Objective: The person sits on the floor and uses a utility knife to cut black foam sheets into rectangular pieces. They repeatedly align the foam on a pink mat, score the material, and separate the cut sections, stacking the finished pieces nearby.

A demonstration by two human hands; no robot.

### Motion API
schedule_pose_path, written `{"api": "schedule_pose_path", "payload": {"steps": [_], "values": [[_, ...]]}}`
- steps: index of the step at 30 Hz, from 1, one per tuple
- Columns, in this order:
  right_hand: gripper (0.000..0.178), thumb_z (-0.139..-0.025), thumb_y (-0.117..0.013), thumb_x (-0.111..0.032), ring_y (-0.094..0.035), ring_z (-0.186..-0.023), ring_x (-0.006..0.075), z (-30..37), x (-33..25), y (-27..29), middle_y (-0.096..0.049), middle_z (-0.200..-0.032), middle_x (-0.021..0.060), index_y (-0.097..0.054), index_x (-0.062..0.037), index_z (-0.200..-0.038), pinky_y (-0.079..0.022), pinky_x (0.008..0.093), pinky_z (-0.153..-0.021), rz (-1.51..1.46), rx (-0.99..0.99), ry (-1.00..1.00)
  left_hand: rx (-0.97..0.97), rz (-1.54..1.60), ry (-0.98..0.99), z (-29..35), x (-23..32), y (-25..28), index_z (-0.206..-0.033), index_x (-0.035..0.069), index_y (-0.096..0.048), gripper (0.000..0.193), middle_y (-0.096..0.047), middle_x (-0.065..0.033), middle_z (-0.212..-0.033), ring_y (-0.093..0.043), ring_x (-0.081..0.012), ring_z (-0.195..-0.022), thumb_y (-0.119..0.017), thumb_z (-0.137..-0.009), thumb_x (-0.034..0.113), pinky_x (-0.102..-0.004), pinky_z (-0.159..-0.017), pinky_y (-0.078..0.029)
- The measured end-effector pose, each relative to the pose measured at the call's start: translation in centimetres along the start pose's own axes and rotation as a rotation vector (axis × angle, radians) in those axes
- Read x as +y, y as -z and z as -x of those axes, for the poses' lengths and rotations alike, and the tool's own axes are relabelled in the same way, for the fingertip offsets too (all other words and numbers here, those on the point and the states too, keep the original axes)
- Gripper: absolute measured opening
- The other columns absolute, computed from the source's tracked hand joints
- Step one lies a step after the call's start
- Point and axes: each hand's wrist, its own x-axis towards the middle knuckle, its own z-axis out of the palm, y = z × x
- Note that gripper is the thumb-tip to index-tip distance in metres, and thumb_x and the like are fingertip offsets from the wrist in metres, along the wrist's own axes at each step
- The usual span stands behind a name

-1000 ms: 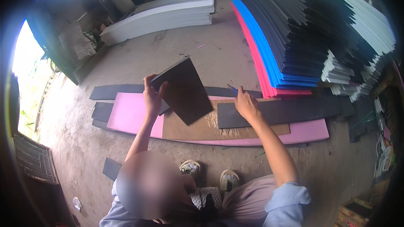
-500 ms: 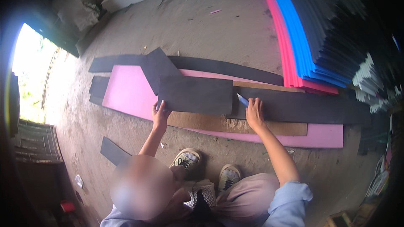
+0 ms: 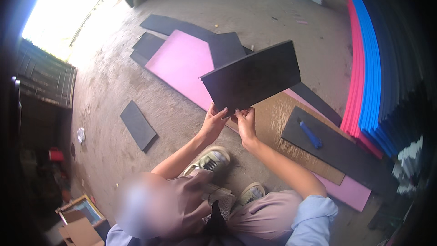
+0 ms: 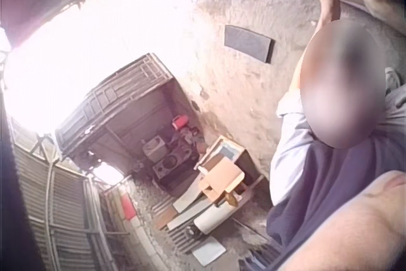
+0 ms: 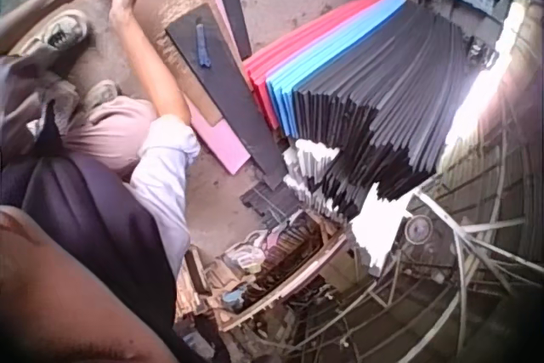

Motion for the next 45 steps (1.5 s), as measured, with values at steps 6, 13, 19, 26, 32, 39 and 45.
{"api": "schedule_pose_path", "payload": {"steps": [6, 13, 19, 26, 32, 39, 45], "values": [[0.034, -0.087, -0.047, -0.005, -0.055, -0.087, 0.0162, 0.3, 0.0, -8.7, -0.045, -0.105, 0.0104, -0.029, -0.0033, -0.116, -0.051, 0.0314, -0.078, 0.005, -0.013, 0.041, -0.034, -0.118, -0.299, 2.5, 5.2, 5.4, -0.124, 0.005, -0.036, 0.05, -0.05, -0.0038, -0.118, -0.044, -0.0135, -0.112, -0.06, -0.081, 0.007, -0.031, -0.097, -0.032], [0.028, -0.09, -0.042, -0.006, -0.055, -0.085, 0.0181, -0.6, 3.3, -20.4, -0.044, -0.099, 0.0102, -0.028, -0.0036, -0.114, -0.054, 0.033, -0.068, 0.359, -0.345, 0.057, 0.318, -0.017, -0.442, 8.1, 11.5, 15.1, -0.125, 0.009, -0.026, 0.055, -0.05, -0.0106, -0.112, -0.05, -0.0164, -0.102, -0.06, -0.083, 0.014, -0.0298, -0.086, -0.042], [0.034, -0.09, -0.04, -0.007, -0.059, -0.073, 0.0194, -2.5, 12.6, -29.2, -0.049, -0.1, 0.0136, -0.029, -0.008, -0.122, -0.054, 0.0351, -0.061, 0.683, -0.563, -0.238, 0.911, -0.002, -0.61, 15.5, 15.7, 24.6, -0.131, 0.008, -0.021, 0.063, -0.045, -0.011, -0.119, -0.052, -0.0154, -0.099, -0.061, -0.082, 0.013, -0.0276, -0.077, -0.049], [0.034, -0.086, -0.046, -0.004, -0.056, -0.077, 0.0125, -3.2, 24.8, -32.4, -0.057, -0.092, 0.0046, -0.046, -0.0046, -0.12, -0.047, 0.0259, -0.062, 0.723, -0.564, -0.438, 1.091, -0.116, -0.461, 20.8, 11.1, 36.1, -0.13, -0.001, -0.035, 0.06, -0.051, -0.0077, -0.118, -0.054, -0.0123, -0.098, -0.064, -0.079, 0.009, -0.0252, -0.082, -0.046], [0.041, -0.081, -0.048, 0.003, -0.056, -0.083, 0.0116, -5.0, 29.4, -31.5, -0.058, -0.108, 0.0092, -0.048, -0.0047, -0.121, -0.045, 0.0239, -0.064, 0.79, -0.559, -0.26, 1.14, -0.352, -0.463, 19.8, 11.4, 37.9, -0.129, -0.002, -0.037, 0.058, -0.048, -0.0124, -0.124, -0.05, -0.0169, -0.107, -0.065, -0.079, 0.011, -0.0273, -0.088, -0.043], [0.042, -0.078, -0.049, 0.006, -0.057, -0.094, 0.0189, -4.4, 28.4, -31.8, -0.06, -0.106, 0.0124, -0.052, -0.0035, -0.119, -0.045, 0.0283, -0.081, 0.801, -0.552, -0.092, 1.257, -0.495, -0.489, 19.4, 11.0, 35.3, -0.129, -0.001, -0.038, 0.06, -0.044, -0.0157, -0.128, -0.045, -0.02, -0.115, -0.066, -0.078, 0.015, -0.0308, -0.093, -0.039], [0.039, -0.077, -0.051, 0.005, -0.055, -0.097, 0.0222, -5.7, 27.9, -31.7, -0.058, -0.106, 0.013, -0.054, -0.0032, -0.114, -0.042, 0.0315, -0.087, 1.11, -0.554, 0.214, 1.327, -0.517, -0.398, 17.8, 10.1, 35.0, -0.126, 0.004, -0.043, 0.056, -0.044, -0.0152, -0.125, -0.044, -0.0254, -0.115, -0.067, -0.077, 0.019, -0.0367, -0.093, -0.04]]}}
